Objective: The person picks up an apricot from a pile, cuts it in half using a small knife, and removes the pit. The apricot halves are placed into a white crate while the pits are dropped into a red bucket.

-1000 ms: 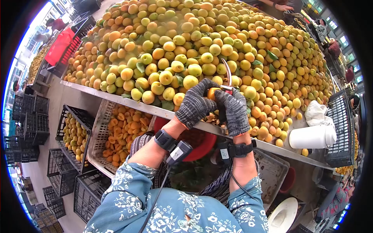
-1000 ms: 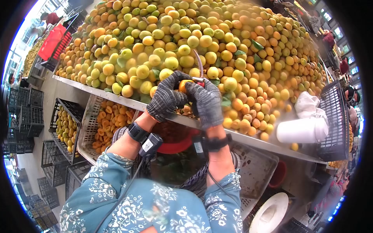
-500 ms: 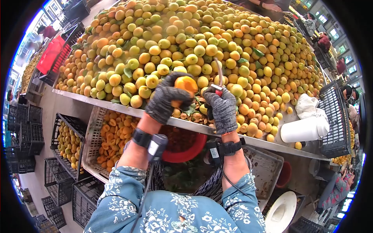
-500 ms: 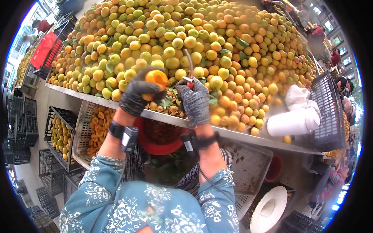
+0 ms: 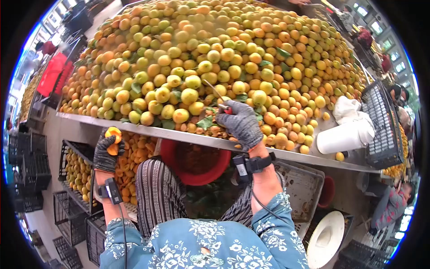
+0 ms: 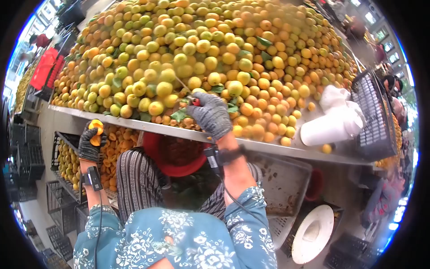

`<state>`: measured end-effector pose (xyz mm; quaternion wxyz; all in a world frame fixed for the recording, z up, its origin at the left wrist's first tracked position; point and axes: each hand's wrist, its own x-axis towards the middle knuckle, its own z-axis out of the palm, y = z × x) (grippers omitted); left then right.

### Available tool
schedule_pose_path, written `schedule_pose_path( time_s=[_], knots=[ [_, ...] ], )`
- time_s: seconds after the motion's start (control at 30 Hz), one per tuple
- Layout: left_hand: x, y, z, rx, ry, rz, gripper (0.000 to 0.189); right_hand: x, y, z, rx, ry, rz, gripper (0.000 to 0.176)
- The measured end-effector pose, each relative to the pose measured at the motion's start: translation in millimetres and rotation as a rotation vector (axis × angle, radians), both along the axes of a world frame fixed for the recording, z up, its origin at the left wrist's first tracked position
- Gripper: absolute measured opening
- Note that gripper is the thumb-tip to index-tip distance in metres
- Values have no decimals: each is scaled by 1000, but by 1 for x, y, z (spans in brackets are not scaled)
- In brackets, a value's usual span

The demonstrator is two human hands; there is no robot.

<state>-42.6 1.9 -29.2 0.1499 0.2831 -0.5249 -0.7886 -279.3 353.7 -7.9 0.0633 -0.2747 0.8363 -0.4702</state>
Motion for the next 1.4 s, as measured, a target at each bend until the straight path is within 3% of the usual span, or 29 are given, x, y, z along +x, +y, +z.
schedule_pose_path(
  time_s=[0.1, 0.13, 0.2, 0.27, 0.33, 0.37, 0.43, 0.47, 0.57, 0.63, 0.7, 0.73, 0.83, 0.9, 1.07, 1.17, 1.23, 1.3, 1.33, 1.4],
  knots=[
    [33, -18, -18, 30, -98, 59, 24, -3, -3, -12, -45, -8, 25, 17],
    [41, -22, -25, 31, -127, 101, 24, -3, -2, -12, -66, -128, 35, 14],
    [59, -46, -50, 7, -179, 65, 30, -4, -2, -17, -61, -242, -3, 31],
    [59, -44, -55, -82, -286, 129, 32, -3, -1, -19, -47, -241, 2, 32],
    [55, -41, -52, -225, -408, 128, 43, -2, -3, -16, 91, 64, 25, 28],
    [57, -54, -65, -227, -408, 132, 43, 0, -2, -13, 89, 65, 29, 28],
    [53, -78, -87, -767, -420, 118, 48, 8, -2, 9, -94, -462, 20, 22],
    [46, -83, -85, -550, -334, 201, 43, 8, -3, 10, -176, -467, 74, 17],
    [-3, -31, -8, -492, -234, 267, 35, 10, -3, 18, -146, -520, 142, 14],
    [-39, -4, 16, -681, -49, 212, 26, 10, -6, 13, -160, -476, 154, 12],
    [-77, 25, 46, -523, 39, 161, 23, 11, -8, 10, -350, -488, -51, 10],
    [-97, 35, 53, -538, 52, 110, 22, 6, -4, 9, -369, -497, -84, 9],
    [-153, 69, 67, -594, 163, -78, 21, -15, 10, -8, -174, -132, -200, 13],
    [-194, 80, 56, -551, 245, -194, 20, -16, 14, -1, -299, -189, -304, 13],
    [-285, 117, 38, -878, 270, -293, 29, -26, 24, 10, -638, -369, -503, 11],
    [-322, 143, 41, -1172, 159, -254, 41, -35, 29, 2, -683, -329, -501, 10],
    [-344, 158, 48, -1413, -13, -272, 49, -32, 25, 7, -691, -383, -537, 7],
    [-357, 174, 52, -1550, -190, -289, 58, -37, 25, -1, -608, -256, -474, 7],
    [-366, 180, 54, -1625, -333, -364, 70, -36, 25, 6, -613, -309, -456, 8],
    [-375, 182, 32, -1724, -367, -327, 74, -37, 23, 6, -643, -338, -425, 11]
  ],
)
